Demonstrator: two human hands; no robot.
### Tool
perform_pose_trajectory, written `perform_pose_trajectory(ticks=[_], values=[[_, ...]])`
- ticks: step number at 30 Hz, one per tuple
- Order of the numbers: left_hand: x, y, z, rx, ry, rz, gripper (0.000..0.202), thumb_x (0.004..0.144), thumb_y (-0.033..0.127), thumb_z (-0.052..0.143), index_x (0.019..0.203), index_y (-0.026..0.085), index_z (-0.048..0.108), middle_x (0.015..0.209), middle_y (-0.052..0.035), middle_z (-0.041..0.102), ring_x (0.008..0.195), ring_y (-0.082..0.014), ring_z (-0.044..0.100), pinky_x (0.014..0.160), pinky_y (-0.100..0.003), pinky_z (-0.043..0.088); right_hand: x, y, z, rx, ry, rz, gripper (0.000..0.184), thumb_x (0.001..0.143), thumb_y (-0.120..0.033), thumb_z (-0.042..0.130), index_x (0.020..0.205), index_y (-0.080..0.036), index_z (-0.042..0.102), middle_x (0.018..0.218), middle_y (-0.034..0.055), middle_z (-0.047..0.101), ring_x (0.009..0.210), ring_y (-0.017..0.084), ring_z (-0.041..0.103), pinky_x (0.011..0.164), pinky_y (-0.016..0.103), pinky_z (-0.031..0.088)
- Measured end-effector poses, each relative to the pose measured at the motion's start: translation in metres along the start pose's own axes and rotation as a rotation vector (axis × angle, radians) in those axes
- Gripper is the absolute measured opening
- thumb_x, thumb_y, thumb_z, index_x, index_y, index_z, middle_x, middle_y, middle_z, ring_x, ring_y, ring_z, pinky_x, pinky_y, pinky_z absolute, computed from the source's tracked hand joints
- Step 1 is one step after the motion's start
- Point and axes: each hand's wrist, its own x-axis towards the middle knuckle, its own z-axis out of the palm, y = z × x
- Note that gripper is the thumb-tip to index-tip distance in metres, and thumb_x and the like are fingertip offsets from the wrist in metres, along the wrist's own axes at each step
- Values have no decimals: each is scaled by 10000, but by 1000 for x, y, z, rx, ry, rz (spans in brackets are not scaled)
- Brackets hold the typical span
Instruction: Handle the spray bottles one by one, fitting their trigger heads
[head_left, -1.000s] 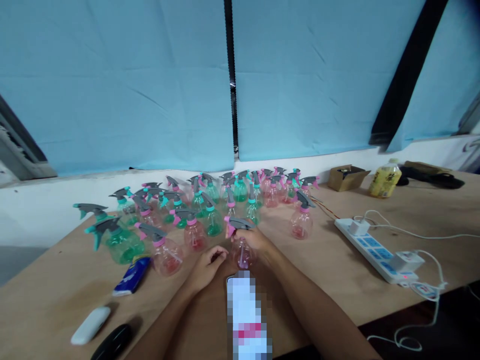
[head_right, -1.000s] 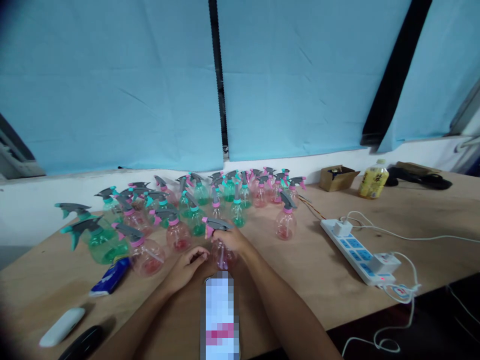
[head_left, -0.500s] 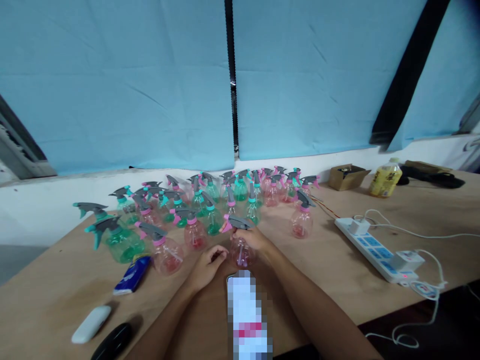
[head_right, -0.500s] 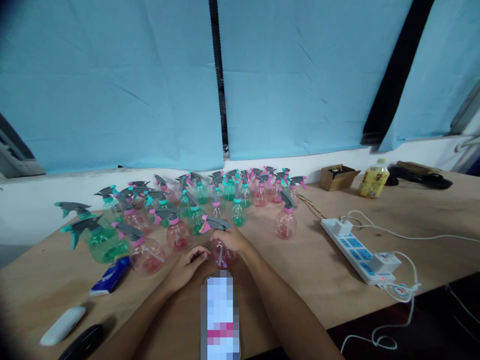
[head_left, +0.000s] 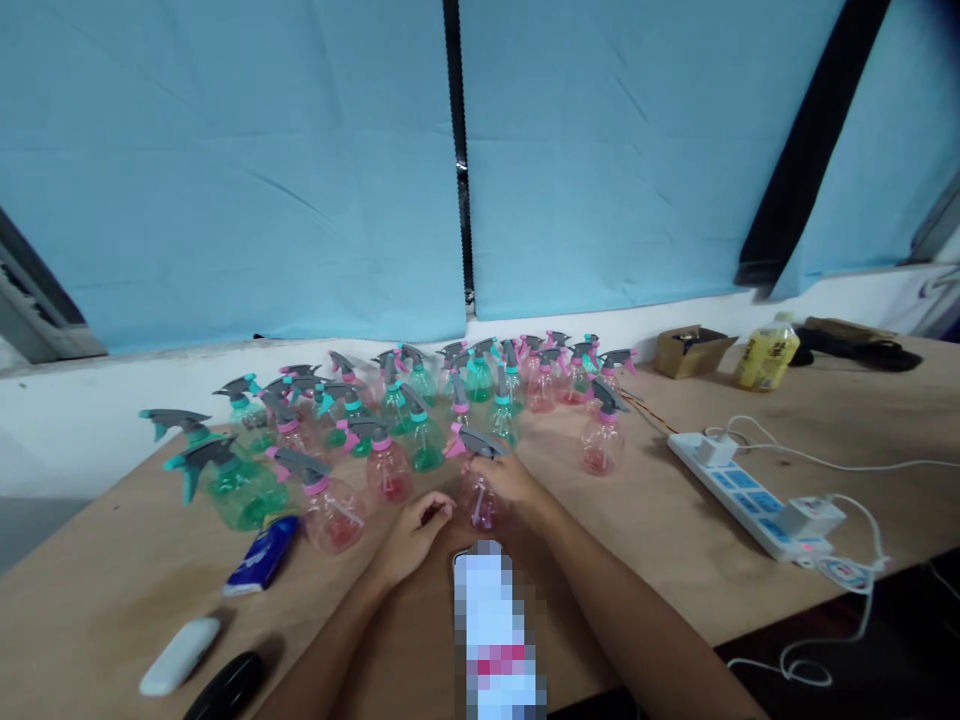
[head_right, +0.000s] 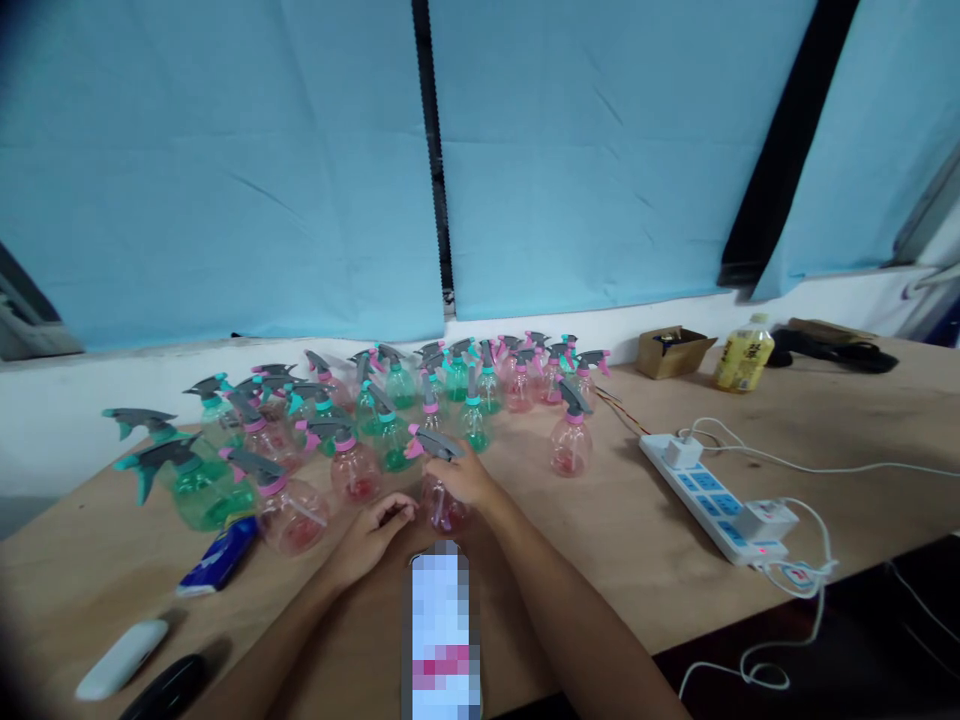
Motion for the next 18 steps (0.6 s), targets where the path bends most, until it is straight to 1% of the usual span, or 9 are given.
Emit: perform_pose_trajectory(ticks=[4, 5, 7, 8, 10, 11, 13, 15, 18], values=[[1, -1, -1, -6, 4, -6, 262, 929, 419, 505, 933, 212, 665, 965, -27, 698, 944, -202, 627, 865, -297, 448, -3, -2, -16, -119, 151, -28, 168, 767, -241, 573, 905, -218, 665, 664, -33, 577, 581, 126, 505, 566, 236, 425], [2, -1, -1, -3, 0, -9, 262, 929, 420, 505, 935, 212, 665, 971, -29, 699, 951, -203, 626, 871, -300, 446, -3, -3, -22, -168, 218, -58, 194, 771, -240, 567, 943, -222, 655, 689, -28, 588, 601, 134, 519, 586, 242, 439], [2, 0, -1, 4, -2, -16, 268, 930, 424, 501, 935, 212, 664, 976, -32, 699, 951, -206, 625, 873, -304, 446, -4, -4, -38, -296, 422, -125, 237, 769, -232, 556, 996, -224, 624, 769, -9, 615, 668, 154, 554, 651, 264, 467], [2, 0, -1, 8, -3, -19, 273, 930, 427, 497, 935, 212, 664, 977, -33, 700, 947, -207, 625, 868, -306, 448, -5, -4, -46, -356, 534, -160, 298, 768, -232, 556, 1063, -222, 600, 832, 7, 631, 710, 166, 571, 690, 281, 477], [2, 0, -1, 11, -5, -24, 278, 931, 431, 493, 940, 213, 666, 980, -35, 704, 942, -210, 626, 859, -308, 451, -6, 0, -61, -433, 670, -238, 474, 765, -200, 518, 1239, -211, 508, 974, 48, 643, 818, 190, 598, 776, 318, 489], [2, 0, -1, 11, -5, -24, 278, 931, 430, 491, 943, 214, 667, 982, -35, 705, 942, -211, 627, 858, -309, 452, -6, 3, -67, -462, 716, -273, 535, 760, -187, 507, 1293, -201, 459, 1036, 69, 635, 874, 201, 604, 819, 337, 488], [2, 0, -1, 8, -2, -18, 274, 932, 426, 492, 944, 216, 667, 983, -34, 705, 952, -212, 628, 865, -310, 452, -6, 10, -77, -540, 766, -311, 595, 750, -182, 518, 1336, -184, 416, 1133, 106, 605, 981, 226, 597, 892, 375, 477], [2, -1, -1, 4, 2, -11, 269, 933, 421, 495, 942, 216, 668, 984, -34, 703, 961, -212, 628, 873, -310, 451, -5, 16, -81, -622, 799, -338, 609, 752, -191, 535, 1349, -174, 415, 1202, 131, 566, 1085, 250, 561, 964, 416, 448], [1, -2, -1, 5, -1, -7, 266, 933, 421, 496, 937, 215, 664, 984, -37, 703, 962, -213, 627, 873, -311, 452, -3, 21, -82, -724, 843, -342, 614, 758, -209, 554, 1357, -168, 427, 1243, 148, 523, 1174, 276, 500, 1027, 468, 403]])
